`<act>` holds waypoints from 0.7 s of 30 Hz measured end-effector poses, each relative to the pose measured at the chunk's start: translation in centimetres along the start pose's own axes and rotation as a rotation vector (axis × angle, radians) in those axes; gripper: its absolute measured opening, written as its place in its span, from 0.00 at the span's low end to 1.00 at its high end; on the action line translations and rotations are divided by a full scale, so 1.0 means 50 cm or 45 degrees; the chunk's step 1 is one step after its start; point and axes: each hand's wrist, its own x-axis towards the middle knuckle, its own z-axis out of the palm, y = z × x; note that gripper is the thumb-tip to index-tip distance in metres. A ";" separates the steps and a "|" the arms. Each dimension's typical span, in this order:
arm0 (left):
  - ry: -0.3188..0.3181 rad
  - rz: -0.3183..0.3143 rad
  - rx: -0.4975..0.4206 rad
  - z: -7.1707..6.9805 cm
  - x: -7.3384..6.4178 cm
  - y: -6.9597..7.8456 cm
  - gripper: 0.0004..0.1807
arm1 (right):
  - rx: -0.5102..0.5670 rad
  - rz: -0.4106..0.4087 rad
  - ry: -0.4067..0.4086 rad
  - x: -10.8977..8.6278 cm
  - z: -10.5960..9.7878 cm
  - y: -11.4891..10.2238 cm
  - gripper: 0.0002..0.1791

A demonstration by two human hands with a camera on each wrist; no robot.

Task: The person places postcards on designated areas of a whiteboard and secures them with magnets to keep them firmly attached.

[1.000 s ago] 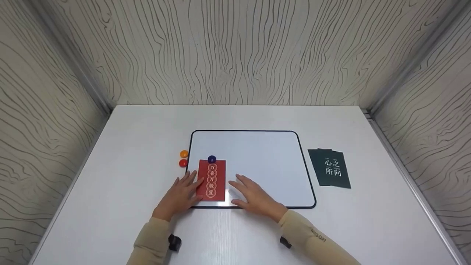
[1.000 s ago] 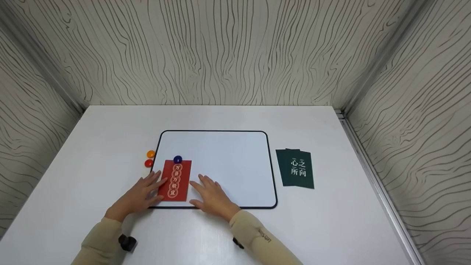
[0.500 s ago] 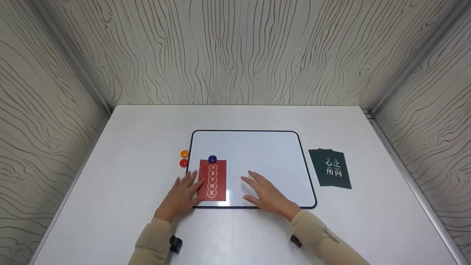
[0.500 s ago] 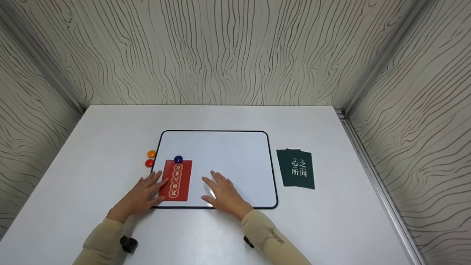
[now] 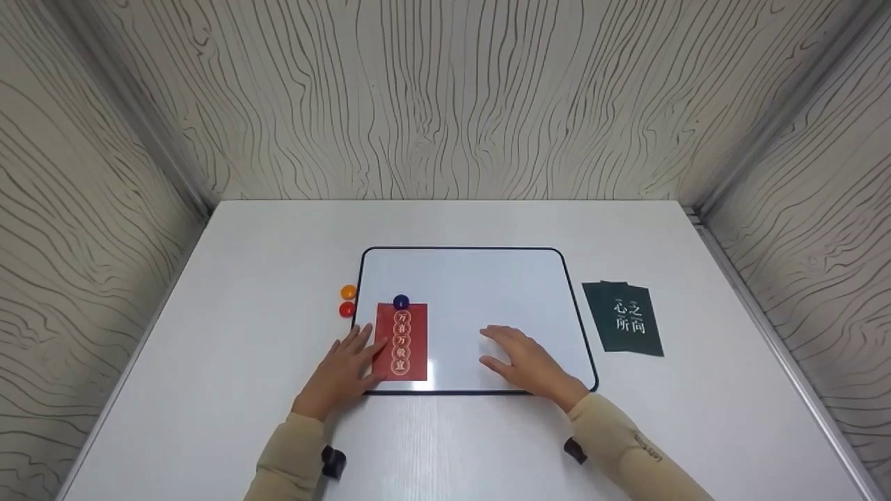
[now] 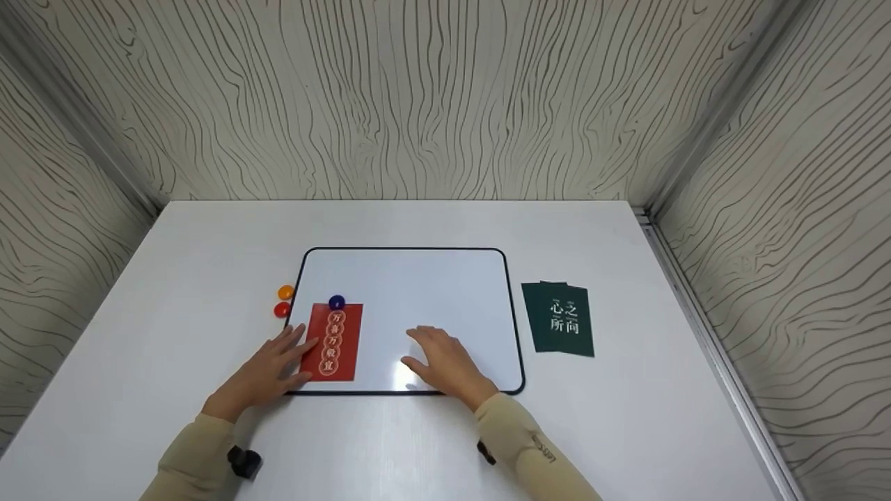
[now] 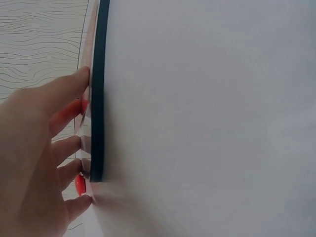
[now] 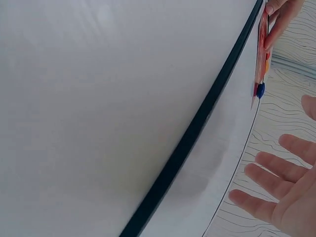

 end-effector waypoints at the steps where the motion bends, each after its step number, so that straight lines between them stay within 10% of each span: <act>1: 0.001 0.000 0.002 0.000 0.000 -0.001 0.34 | 0.005 0.002 0.006 0.000 -0.002 0.002 0.28; 21: 0.033 0.010 0.010 0.000 -0.001 -0.003 0.34 | 0.090 0.156 0.030 0.004 -0.050 0.043 0.24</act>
